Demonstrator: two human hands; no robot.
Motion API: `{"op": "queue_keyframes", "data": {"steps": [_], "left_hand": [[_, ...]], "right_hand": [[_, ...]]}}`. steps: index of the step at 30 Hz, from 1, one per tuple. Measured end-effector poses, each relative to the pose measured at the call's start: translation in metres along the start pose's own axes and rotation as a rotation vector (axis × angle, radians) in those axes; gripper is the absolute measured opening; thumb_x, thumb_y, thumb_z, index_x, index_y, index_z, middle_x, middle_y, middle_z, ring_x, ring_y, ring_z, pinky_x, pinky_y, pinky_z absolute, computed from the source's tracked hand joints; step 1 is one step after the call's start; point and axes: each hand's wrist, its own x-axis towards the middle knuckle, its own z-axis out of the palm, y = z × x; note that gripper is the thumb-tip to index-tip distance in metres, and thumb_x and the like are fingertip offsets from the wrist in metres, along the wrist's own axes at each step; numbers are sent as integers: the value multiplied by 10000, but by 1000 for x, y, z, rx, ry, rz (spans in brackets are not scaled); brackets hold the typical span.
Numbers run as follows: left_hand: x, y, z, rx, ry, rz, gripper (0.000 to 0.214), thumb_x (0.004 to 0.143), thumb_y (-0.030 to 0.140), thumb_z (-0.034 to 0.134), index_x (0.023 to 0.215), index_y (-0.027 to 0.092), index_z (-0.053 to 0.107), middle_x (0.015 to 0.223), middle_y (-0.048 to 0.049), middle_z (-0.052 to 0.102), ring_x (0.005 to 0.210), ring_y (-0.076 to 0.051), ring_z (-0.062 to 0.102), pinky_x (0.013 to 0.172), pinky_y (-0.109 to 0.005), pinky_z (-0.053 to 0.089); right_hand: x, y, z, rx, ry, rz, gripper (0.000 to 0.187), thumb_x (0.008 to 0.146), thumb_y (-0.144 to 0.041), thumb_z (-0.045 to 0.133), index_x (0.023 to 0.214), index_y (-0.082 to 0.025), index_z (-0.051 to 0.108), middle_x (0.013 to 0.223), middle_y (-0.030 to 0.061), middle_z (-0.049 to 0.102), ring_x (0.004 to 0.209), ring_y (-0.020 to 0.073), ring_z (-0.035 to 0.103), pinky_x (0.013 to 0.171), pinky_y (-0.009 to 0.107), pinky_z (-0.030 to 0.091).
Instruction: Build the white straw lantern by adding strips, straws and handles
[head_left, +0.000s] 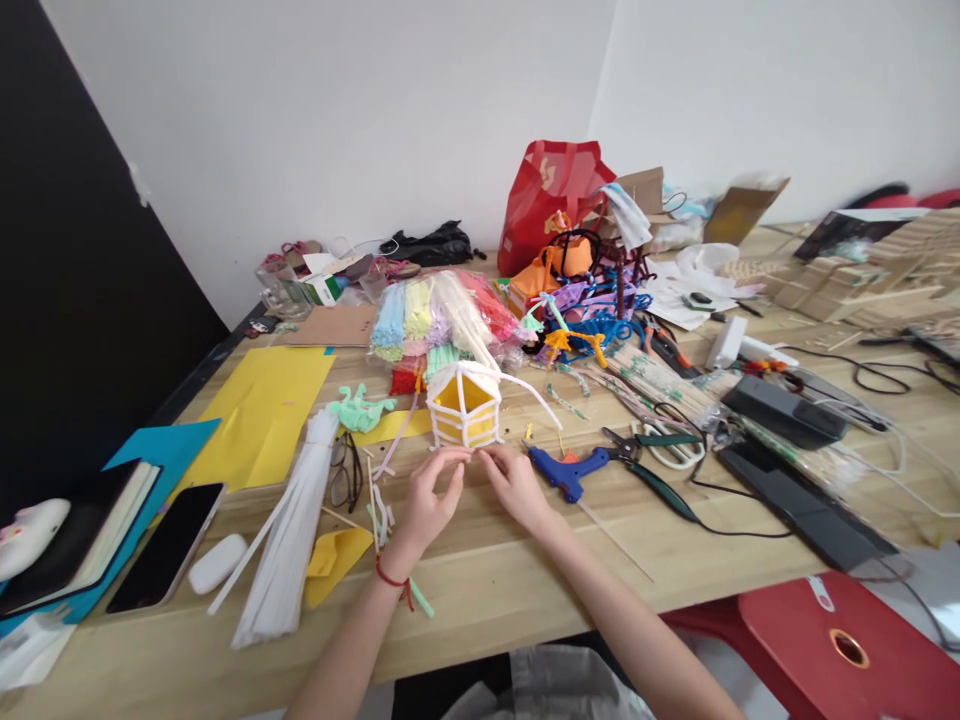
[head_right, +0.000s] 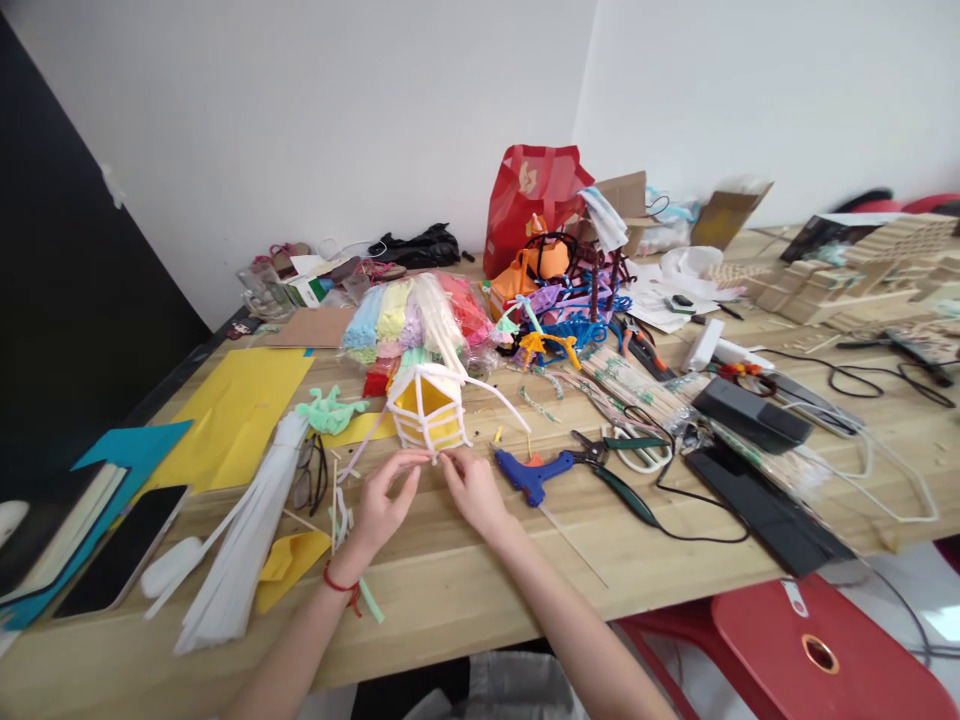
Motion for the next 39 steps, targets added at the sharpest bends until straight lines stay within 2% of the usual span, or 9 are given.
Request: {"op": "queue_keyframes", "data": {"steps": [8,14,16,20,25,28,31,33,39], "left_hand": [[1,-7,-2,-112,29,-168,145,871,251,578,963,190,671,996,-78,721,956,-209,682,908,-337,523],[0,-6,1,-35,36,-120,131,863,228,576,940,205,680,949,-56,720,907,-197,674,857,-319,521],[0,-6,1,21,38,-82,134,862,203,569,933,210,682,932,-52,717,893,-194,666,844,-315,512],[3,-8,4,84,48,12,116,845,176,587,903,210,682,914,-53,690,842,-181,640,769,-297,509],[3,-15,3,110,60,64,49,822,204,649,861,210,677,883,-42,668,711,-150,620,683,-280,520],[1,-18,1,157,49,78,13,814,227,676,815,214,675,791,-26,685,719,-167,642,699,-289,521],[-1,-19,0,184,-7,108,69,854,211,628,827,225,690,829,-31,708,783,-175,660,749,-301,521],[-2,-18,1,225,-64,140,122,882,189,584,870,234,696,890,-35,715,848,-177,663,804,-317,519],[-6,-16,6,502,-156,341,222,900,177,568,1114,208,620,1062,-67,692,989,-192,641,890,-359,510]], "right_hand": [[-4,-4,2,148,-34,34,248,864,-373,577,934,-223,762,881,76,759,758,246,668,757,376,495],[-4,-5,3,243,28,152,285,751,-462,697,726,-182,741,692,49,715,621,201,605,637,315,458],[-3,-6,1,270,35,183,355,788,-503,647,679,-173,724,594,20,640,561,164,536,579,284,408],[-1,-8,-1,347,10,234,586,918,-551,399,551,-173,656,452,-20,429,484,130,400,531,272,328],[0,-4,5,445,25,278,247,745,-416,686,671,-181,673,644,-6,583,638,149,464,617,260,361],[-1,-3,9,553,36,305,150,753,-336,643,759,-193,686,672,-13,578,666,152,479,636,257,378],[-1,-4,11,704,23,335,173,771,-290,559,836,-199,690,605,-34,514,584,134,447,572,248,372],[0,-5,10,812,19,348,185,755,-282,568,875,-203,685,629,-34,531,583,123,467,576,242,395],[4,2,4,1038,24,379,274,703,-378,727,927,-240,647,847,2,678,823,150,635,795,283,502]]}}
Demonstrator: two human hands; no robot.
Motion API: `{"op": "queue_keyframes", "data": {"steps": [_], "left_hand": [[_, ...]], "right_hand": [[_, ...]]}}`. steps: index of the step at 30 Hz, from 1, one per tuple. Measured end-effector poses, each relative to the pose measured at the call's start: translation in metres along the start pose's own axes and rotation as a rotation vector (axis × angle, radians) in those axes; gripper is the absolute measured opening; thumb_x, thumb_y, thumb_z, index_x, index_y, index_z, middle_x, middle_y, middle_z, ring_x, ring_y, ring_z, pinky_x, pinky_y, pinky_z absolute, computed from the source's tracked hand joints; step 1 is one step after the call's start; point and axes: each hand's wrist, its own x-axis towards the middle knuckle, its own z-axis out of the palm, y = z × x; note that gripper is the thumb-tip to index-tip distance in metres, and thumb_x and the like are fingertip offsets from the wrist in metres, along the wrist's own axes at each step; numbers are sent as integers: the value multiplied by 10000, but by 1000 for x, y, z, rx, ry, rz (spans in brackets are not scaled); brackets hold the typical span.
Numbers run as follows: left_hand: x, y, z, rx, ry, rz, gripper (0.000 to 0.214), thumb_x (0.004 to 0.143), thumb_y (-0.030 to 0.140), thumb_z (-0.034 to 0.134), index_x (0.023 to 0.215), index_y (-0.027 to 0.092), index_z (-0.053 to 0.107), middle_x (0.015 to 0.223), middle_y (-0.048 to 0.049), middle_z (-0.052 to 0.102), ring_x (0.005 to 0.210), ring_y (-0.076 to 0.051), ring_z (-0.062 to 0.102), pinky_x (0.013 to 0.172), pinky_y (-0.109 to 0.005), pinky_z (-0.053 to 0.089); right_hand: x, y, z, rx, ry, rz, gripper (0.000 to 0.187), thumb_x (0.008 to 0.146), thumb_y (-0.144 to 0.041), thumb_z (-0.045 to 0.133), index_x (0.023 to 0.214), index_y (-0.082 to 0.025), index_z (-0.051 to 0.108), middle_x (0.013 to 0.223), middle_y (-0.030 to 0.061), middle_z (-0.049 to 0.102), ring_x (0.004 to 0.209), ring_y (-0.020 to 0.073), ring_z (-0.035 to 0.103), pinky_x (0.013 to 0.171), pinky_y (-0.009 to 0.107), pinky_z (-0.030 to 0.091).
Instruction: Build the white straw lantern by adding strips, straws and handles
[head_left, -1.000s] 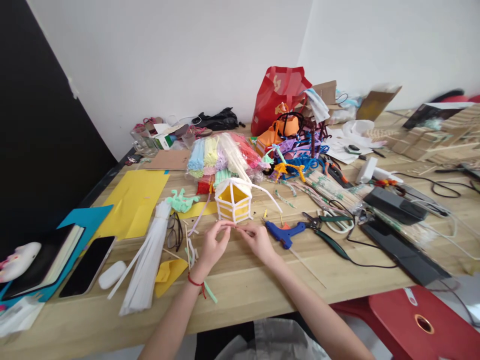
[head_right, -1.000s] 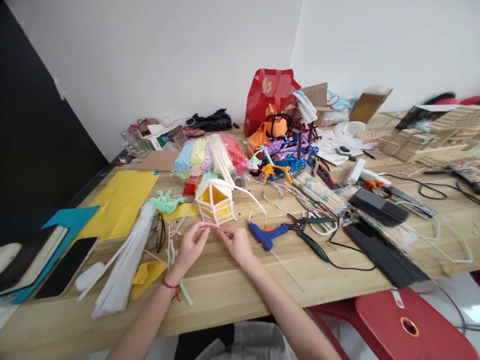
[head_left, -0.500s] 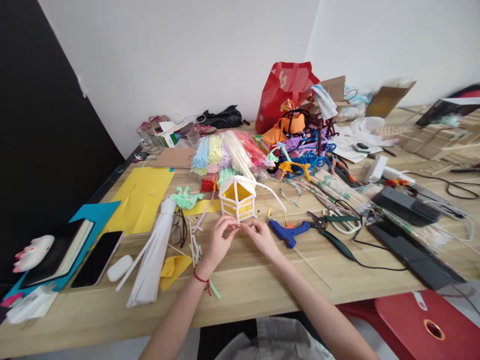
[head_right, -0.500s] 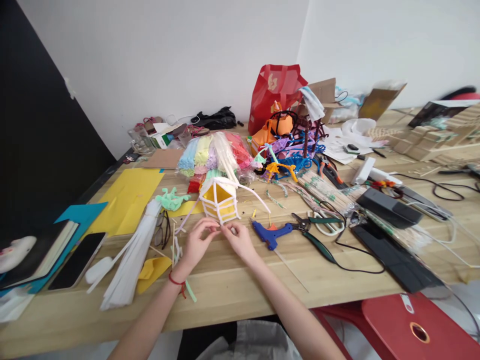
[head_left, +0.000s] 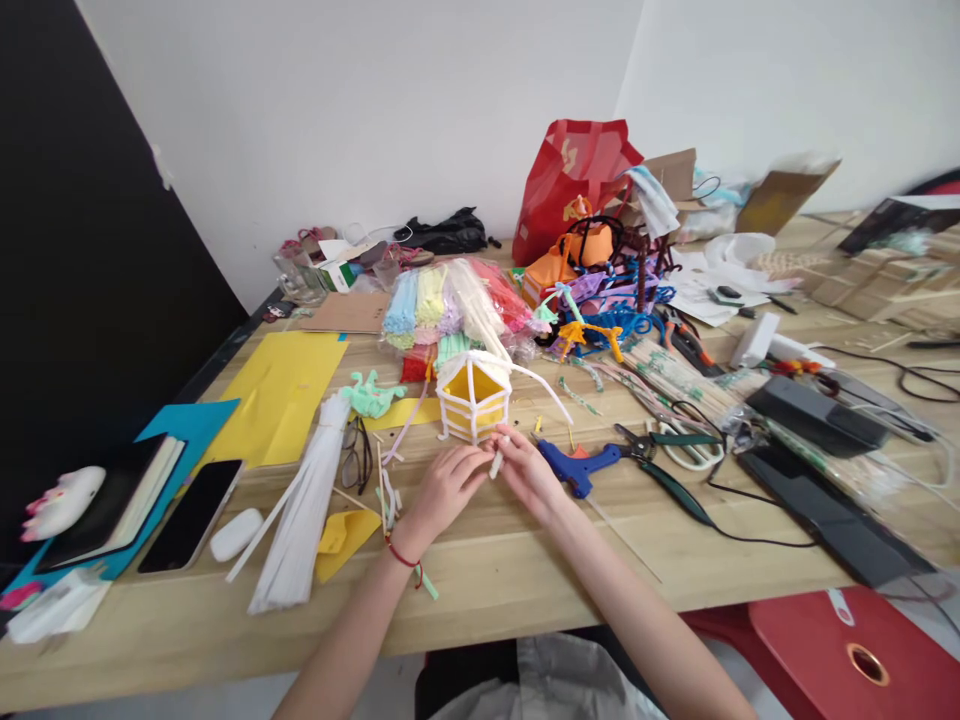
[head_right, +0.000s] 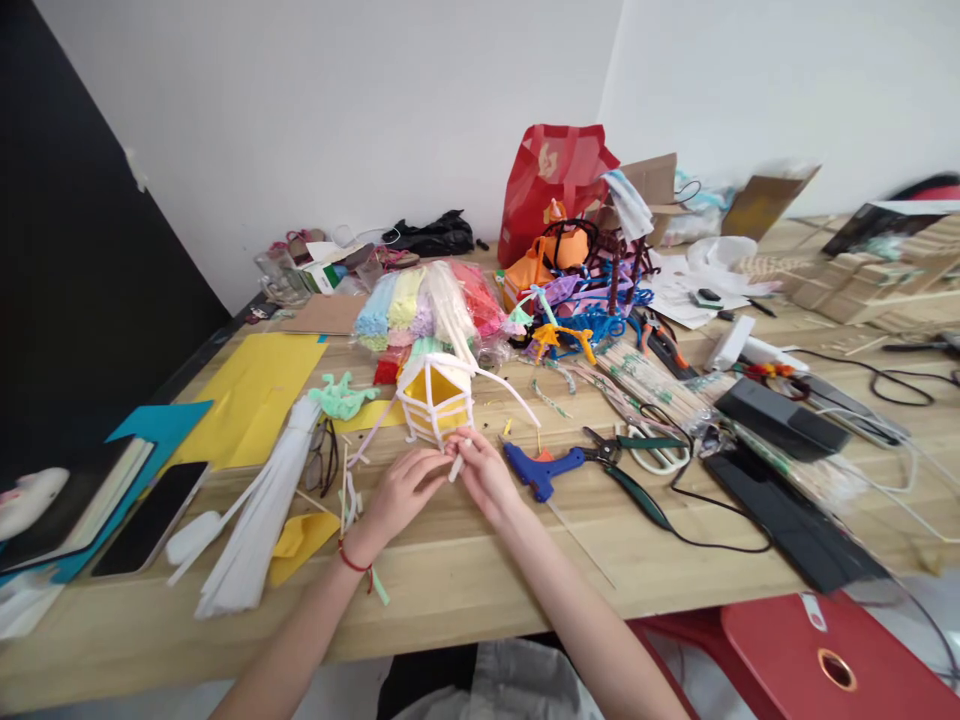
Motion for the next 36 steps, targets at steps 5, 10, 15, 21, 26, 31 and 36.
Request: {"op": "queue_keyframes", "data": {"steps": [5,10,15,21,26,31,36], "left_hand": [[0,5,2,-186,91,-23,152,883,207,607,1016,221,679,942,-51,703,889,-176,649,827,-322,517],[8,0,-2,-661,340,-428,193,847,373,648,816,188,697,928,-66,676,923,-195,631,854,-323,497],[11,-9,-8,-842,331,-583,309,905,474,526,832,184,603,760,-24,638,696,-154,624,665,-279,503],[8,-9,-1,-975,209,-636,373,915,513,482,942,164,610,555,76,371,403,-54,323,421,-195,298],[10,-9,2,-1007,185,-635,337,884,448,575,1059,164,616,628,50,460,491,-58,384,479,-195,342],[10,-7,1,-1013,217,-654,317,766,337,737,1004,174,606,772,-19,672,667,-109,595,641,-231,472],[8,-10,-1,-1017,263,-692,324,646,296,824,838,171,594,783,-35,717,784,-168,686,756,-287,529]], "right_hand": [[-4,5,5,-9,-38,39,331,691,-447,767,930,-241,666,1020,45,723,1025,213,657,917,368,510],[-13,-12,9,-227,-55,-17,345,787,-344,688,1108,-220,675,1100,77,713,1077,248,640,1043,459,425],[-27,-68,-49,-1178,-219,-286,846,666,66,443,1424,-309,431,1488,51,434,1379,243,390,1159,487,269],[-40,-96,-115,-1565,-388,-318,879,661,69,431,1466,-279,363,1442,84,492,1313,250,482,1095,448,403],[-47,-91,-126,-1556,-401,-454,694,777,-17,469,1417,-282,429,1329,99,579,1212,246,569,1000,426,493],[-51,-91,-92,-1026,-22,-578,576,833,-246,627,1367,-273,412,1189,111,643,1084,267,648,934,465,523],[-27,-92,-40,-381,4,-416,476,900,-424,555,1325,-284,395,891,38,710,822,220,722,820,422,573]]}}
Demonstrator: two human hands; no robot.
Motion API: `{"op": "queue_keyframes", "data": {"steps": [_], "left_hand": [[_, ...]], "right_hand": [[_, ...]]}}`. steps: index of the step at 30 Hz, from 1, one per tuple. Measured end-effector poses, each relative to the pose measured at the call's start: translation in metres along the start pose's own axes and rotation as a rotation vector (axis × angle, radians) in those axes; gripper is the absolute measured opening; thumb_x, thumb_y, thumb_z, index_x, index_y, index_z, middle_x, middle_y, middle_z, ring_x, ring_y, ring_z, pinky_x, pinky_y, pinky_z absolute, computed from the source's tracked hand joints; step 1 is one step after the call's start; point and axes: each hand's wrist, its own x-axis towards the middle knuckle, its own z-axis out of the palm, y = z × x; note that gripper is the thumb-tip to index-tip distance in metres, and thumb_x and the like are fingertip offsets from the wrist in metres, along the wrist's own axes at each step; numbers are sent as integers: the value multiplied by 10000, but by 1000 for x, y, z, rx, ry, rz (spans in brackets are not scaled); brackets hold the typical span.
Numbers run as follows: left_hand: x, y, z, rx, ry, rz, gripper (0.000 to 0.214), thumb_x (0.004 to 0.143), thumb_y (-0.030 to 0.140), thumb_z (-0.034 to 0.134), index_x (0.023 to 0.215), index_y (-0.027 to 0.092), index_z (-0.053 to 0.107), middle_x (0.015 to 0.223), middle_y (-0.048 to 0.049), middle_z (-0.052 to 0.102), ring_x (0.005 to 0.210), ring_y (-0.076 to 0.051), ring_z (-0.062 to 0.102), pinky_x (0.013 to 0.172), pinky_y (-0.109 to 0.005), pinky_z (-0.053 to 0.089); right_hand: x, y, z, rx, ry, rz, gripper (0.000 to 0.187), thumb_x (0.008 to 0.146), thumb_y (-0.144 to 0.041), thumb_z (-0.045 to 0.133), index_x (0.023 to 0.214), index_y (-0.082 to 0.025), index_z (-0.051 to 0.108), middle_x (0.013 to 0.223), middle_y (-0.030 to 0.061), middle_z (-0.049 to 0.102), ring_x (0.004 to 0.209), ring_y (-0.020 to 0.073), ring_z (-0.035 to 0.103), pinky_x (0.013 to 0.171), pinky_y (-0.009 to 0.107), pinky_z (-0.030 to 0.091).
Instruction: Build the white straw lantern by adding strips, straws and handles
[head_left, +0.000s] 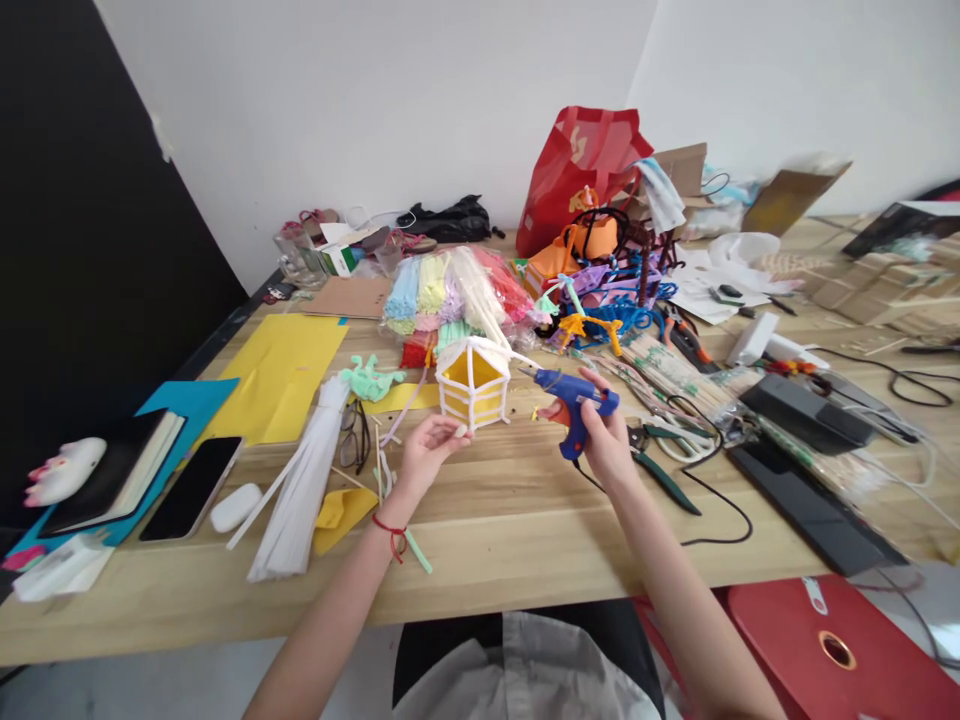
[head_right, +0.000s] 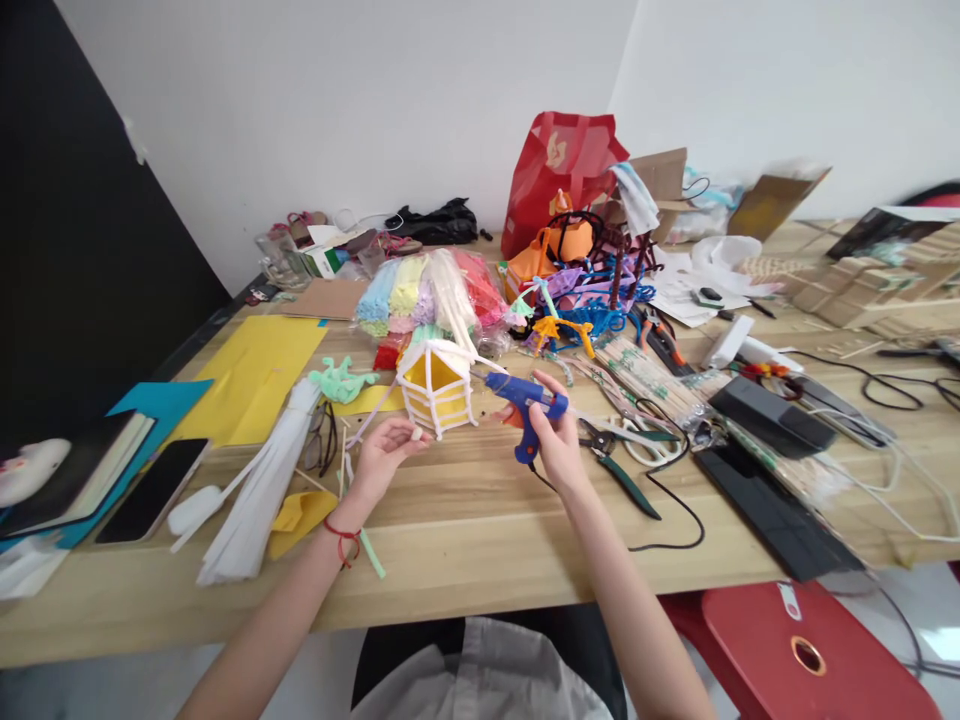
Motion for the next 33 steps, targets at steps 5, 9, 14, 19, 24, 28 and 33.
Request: {"op": "queue_keyframes", "data": {"steps": [5,9,14,19,24,28,33], "left_hand": [[1,3,-2,9,26,5,307,688,354,788,843,177,591,831,-32,722,758,-180,710,800,-334,544],[0,6,-1,44,11,4,288,738,411,739,866,176,630,861,-39,722,793,-197,714,812,-343,539],[-1,9,0,135,-12,12,294,767,442,708,857,162,708,863,-70,737,841,-197,674,814,-319,510],[-3,12,1,174,-42,23,254,815,410,667,875,169,717,866,-54,725,862,-171,647,860,-290,476],[-5,15,6,122,-92,-11,247,795,366,694,933,162,682,915,-59,692,864,-168,634,843,-289,475],[-5,15,6,42,-71,-30,261,796,380,684,950,178,625,740,13,579,656,-107,532,646,-234,444],[-9,14,12,-20,-39,-119,274,729,384,743,860,163,645,602,59,434,532,-63,379,501,-194,307]], "right_hand": [[6,20,22,208,-91,185,461,854,-495,586,1234,-288,427,749,-13,672,662,189,690,579,317,571],[-7,33,24,187,-104,254,498,807,-545,619,1182,-269,443,651,-35,628,542,158,628,438,239,462],[-9,35,27,121,-8,265,496,742,-556,686,1050,-246,451,552,-63,572,452,132,555,378,205,328],[-7,33,30,110,17,263,470,753,-532,688,1026,-250,429,545,-75,579,448,120,547,386,200,337],[-9,32,31,108,14,254,455,762,-520,680,1027,-253,423,545,-72,593,454,120,555,387,190,331],[-10,33,31,95,11,253,458,759,-524,677,1030,-256,425,545,-69,598,463,131,570,392,194,328],[-14,38,32,80,23,249,439,775,-528,654,1035,-264,418,563,-66,610,480,145,594,393,207,331]]}}
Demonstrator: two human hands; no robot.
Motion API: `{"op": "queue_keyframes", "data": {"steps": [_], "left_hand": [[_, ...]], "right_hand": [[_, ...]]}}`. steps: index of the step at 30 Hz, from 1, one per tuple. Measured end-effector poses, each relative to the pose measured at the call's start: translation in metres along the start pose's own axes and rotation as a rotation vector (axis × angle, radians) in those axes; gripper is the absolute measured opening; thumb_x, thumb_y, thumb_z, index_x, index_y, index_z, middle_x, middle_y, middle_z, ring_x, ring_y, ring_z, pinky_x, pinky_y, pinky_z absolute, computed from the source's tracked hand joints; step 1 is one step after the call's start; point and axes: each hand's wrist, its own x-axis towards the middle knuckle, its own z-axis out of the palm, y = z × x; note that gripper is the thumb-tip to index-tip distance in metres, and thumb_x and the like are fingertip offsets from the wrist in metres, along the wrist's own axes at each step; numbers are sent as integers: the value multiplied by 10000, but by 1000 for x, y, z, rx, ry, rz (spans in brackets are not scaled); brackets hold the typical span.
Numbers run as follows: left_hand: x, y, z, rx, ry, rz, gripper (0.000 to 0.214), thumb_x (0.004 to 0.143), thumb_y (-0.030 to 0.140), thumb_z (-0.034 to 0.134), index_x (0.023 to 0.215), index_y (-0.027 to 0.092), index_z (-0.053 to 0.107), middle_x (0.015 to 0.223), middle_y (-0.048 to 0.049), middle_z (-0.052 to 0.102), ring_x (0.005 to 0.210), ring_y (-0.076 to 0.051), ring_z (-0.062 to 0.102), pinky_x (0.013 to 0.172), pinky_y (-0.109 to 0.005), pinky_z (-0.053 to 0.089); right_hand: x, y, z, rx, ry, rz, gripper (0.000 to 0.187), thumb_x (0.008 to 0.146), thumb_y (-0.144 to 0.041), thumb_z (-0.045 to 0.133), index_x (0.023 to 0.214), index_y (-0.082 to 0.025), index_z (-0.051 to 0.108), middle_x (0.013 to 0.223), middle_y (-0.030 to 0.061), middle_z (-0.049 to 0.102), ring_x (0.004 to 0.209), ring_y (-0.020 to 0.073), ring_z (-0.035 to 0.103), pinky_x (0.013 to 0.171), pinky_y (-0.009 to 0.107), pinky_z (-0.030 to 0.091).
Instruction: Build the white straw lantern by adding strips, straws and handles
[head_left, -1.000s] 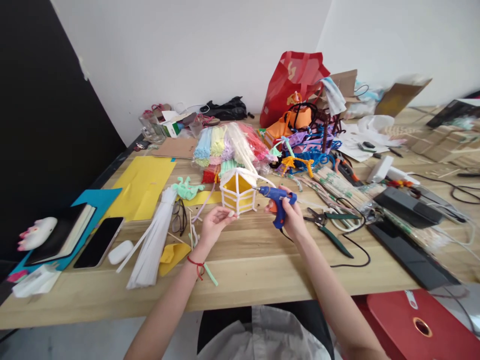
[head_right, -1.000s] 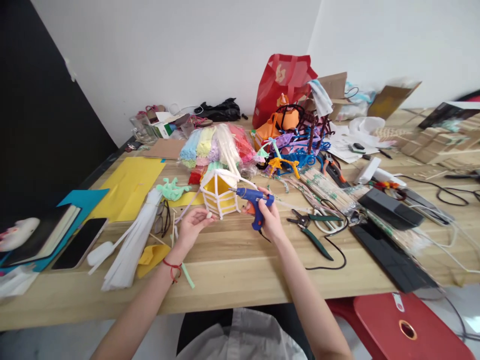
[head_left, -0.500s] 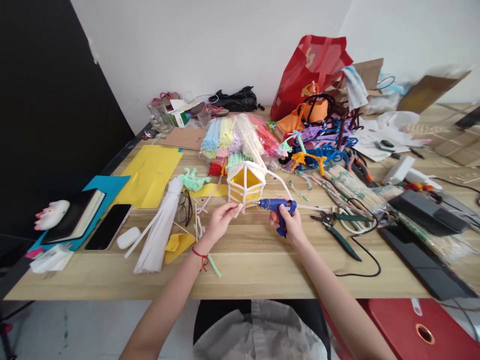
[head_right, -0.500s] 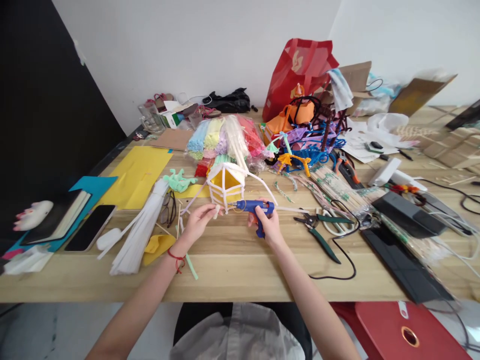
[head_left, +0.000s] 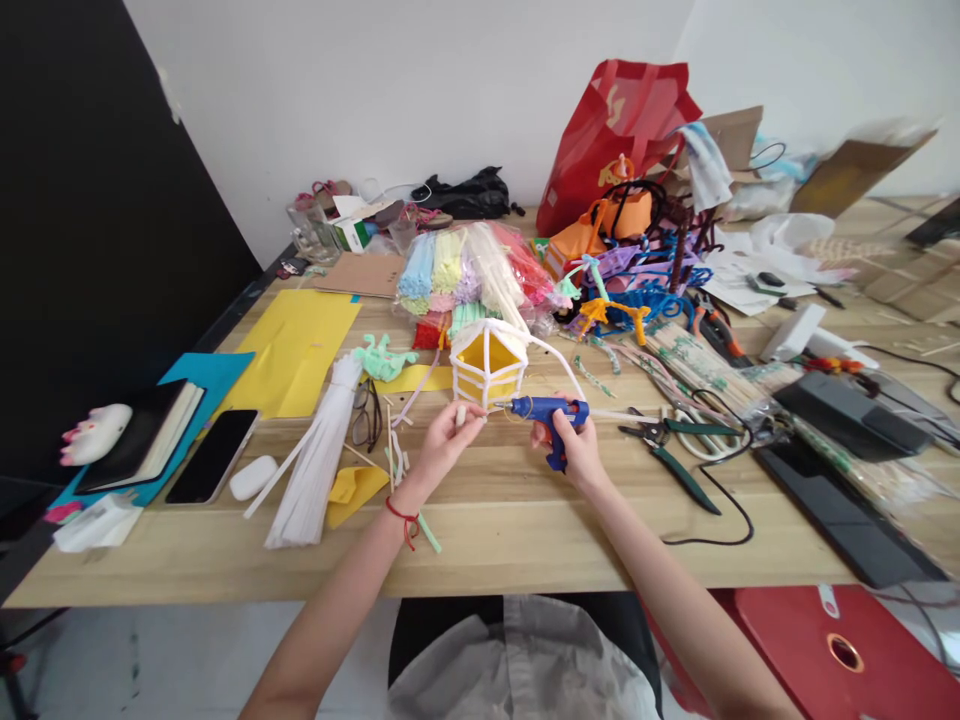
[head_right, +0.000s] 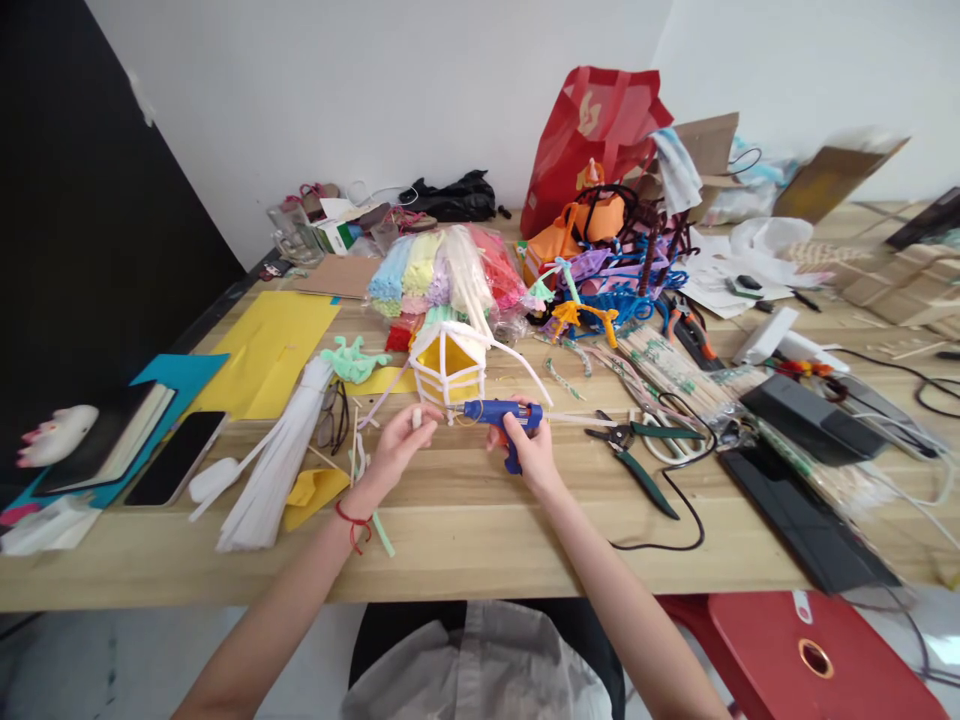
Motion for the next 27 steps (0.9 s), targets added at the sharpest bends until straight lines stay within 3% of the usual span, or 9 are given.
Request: {"op": "queue_keyframes", "data": {"steps": [5,10,20,27], "left_hand": [[-6,-6,18,-104,41,-106,363,651,445,785,797,150,633,507,97,330,435,-36,252,425,-200,181],[-6,-6,24,-171,80,-154,371,613,428,813,724,149,595,453,115,298,400,-20,210,410,-203,146],[-1,-7,11,-159,138,-102,382,577,424,824,643,161,556,434,119,285,385,-16,214,399,-192,160],[5,4,-10,39,223,-7,368,589,467,792,643,171,581,456,99,324,406,-38,262,420,-198,223]], "right_hand": [[-8,7,7,-51,10,-52,409,776,-495,663,1020,-277,417,608,-55,642,533,158,623,460,250,419],[-12,12,12,-98,10,-97,391,773,-443,684,1011,-267,427,631,-46,650,544,165,638,505,272,457],[-7,9,11,-54,107,-90,415,785,-483,658,1036,-272,404,624,-49,655,544,158,640,450,232,384],[-1,3,8,51,176,-52,459,759,-532,679,1019,-263,414,617,-50,647,536,158,635,432,224,388]]}}
